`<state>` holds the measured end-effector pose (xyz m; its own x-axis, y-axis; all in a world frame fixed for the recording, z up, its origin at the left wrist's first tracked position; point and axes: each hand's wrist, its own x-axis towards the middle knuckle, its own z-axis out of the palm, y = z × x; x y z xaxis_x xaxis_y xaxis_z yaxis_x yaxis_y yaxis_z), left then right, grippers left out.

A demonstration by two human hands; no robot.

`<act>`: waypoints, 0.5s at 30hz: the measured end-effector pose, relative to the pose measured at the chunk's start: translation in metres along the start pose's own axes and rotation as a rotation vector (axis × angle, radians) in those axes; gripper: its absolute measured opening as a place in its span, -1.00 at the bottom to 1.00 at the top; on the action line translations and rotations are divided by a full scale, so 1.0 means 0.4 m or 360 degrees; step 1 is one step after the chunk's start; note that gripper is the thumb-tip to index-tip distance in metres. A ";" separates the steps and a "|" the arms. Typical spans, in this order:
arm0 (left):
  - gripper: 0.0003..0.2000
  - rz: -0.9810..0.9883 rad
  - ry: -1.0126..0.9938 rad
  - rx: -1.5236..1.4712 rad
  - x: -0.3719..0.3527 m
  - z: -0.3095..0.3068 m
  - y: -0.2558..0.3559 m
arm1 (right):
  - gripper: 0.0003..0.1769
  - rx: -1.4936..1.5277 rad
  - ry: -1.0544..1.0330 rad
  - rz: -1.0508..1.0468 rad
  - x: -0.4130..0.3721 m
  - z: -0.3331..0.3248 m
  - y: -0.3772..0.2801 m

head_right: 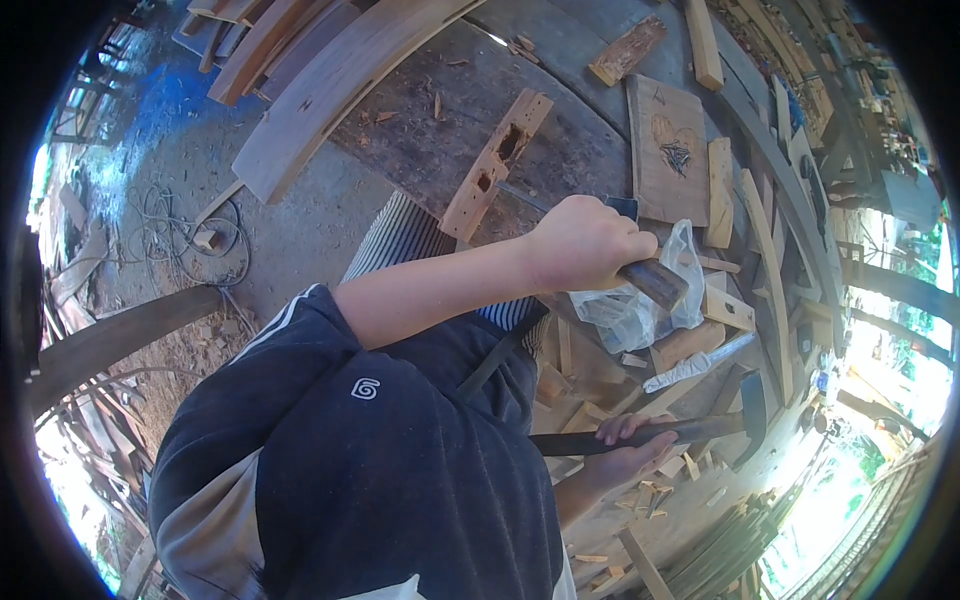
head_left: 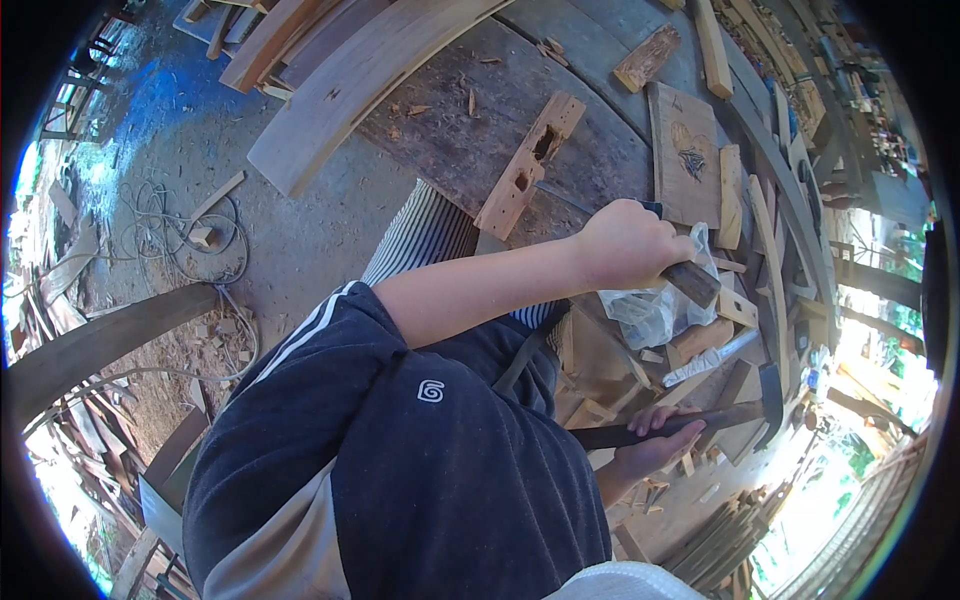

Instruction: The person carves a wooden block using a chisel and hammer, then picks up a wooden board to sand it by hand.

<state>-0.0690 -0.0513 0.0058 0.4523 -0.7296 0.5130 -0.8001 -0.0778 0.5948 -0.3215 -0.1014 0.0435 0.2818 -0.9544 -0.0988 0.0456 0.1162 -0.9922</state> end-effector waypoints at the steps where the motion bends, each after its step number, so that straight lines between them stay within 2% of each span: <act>1: -0.80 0.0001 -0.0002 -0.0002 0.000 0.003 -0.001 | -0.60 0.0001 -0.0006 0.0000 0.001 0.000 0.001; 11: -0.77 -0.0017 0.0068 0.0062 0.004 0.026 -0.006 | -0.51 -0.0110 -0.0026 -0.0070 0.035 -0.003 -0.036; 15: -0.75 -0.0037 0.0119 0.0063 0.011 0.037 -0.009 | -0.42 0.0098 -0.0079 -0.0566 0.119 -0.044 -0.138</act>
<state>-0.0698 -0.0645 -0.0034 0.4979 -0.6745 0.5451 -0.8034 -0.1221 0.5828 -0.3276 -0.1581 0.0921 0.2837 -0.9238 0.2572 0.2065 -0.2031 -0.9571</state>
